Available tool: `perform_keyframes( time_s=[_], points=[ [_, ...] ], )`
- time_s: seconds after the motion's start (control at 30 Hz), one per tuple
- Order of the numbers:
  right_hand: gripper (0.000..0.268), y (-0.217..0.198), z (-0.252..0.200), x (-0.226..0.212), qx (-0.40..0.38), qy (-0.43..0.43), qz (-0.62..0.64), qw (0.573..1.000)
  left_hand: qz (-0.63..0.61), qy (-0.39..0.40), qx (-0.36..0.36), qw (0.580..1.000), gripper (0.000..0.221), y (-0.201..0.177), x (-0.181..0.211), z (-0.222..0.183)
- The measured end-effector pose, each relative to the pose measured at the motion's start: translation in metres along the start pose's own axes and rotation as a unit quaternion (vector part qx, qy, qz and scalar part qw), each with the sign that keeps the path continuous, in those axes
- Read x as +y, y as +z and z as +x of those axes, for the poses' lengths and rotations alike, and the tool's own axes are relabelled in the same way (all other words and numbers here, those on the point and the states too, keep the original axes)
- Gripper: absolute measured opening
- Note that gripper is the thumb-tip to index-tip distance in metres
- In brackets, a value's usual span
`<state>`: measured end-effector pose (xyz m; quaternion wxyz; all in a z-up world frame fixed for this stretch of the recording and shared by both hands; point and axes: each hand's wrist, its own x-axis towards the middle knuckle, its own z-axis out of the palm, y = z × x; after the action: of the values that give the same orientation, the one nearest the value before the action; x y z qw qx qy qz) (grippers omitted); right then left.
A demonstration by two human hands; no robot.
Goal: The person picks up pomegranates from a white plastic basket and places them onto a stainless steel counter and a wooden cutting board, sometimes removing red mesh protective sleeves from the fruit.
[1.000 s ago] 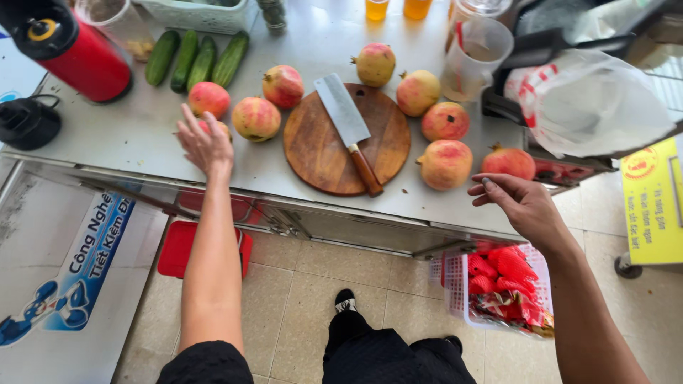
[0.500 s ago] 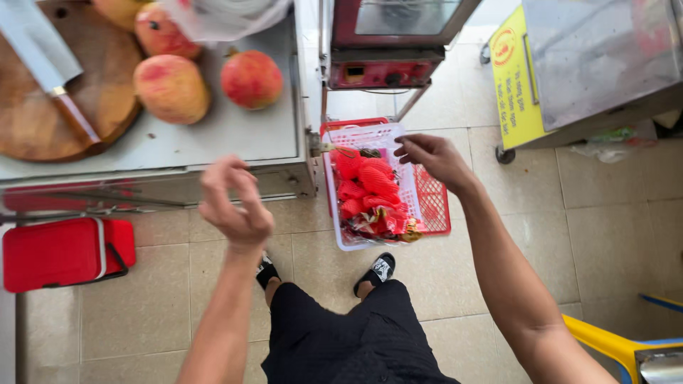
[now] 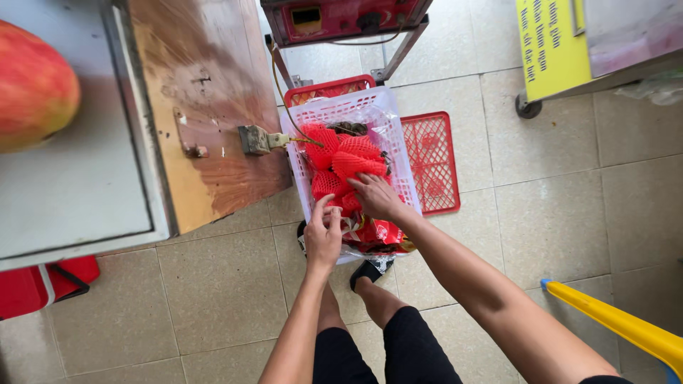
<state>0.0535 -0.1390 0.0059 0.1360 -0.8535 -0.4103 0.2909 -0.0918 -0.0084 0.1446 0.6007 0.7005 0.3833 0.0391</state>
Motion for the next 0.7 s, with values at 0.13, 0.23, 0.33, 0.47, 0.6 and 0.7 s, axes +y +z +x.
perform_keyframes(
  time_s=[0.13,0.23,0.33,0.47,0.6,0.7],
  points=[
    [0.060,0.025,0.070,0.032,-0.024,0.003,-0.103,0.994,0.018,-0.003,0.031,0.999,0.037,0.014,-0.054,0.033],
    [0.059,0.038,0.121,0.071,-0.009,0.064,-0.080,0.995,-0.003,-0.036,0.034,0.999,0.039,0.023,-0.082,0.054],
    [0.040,0.054,0.156,0.122,0.015,0.173,-0.058,0.983,-0.003,0.007,0.029,1.000,0.041,0.030,-0.106,0.079],
    [0.026,0.087,0.180,0.141,0.014,0.209,-0.172,0.962,0.060,0.052,0.033,0.996,0.047,0.050,-0.131,0.119],
    [0.032,0.050,0.173,0.123,0.022,0.197,-0.031,0.980,0.111,0.094,0.067,0.987,0.069,0.085,-0.153,0.182],
    [0.048,0.004,0.143,0.083,0.119,0.117,0.017,0.986,0.098,0.064,0.042,0.992,0.081,0.107,-0.169,0.222]
  ],
)
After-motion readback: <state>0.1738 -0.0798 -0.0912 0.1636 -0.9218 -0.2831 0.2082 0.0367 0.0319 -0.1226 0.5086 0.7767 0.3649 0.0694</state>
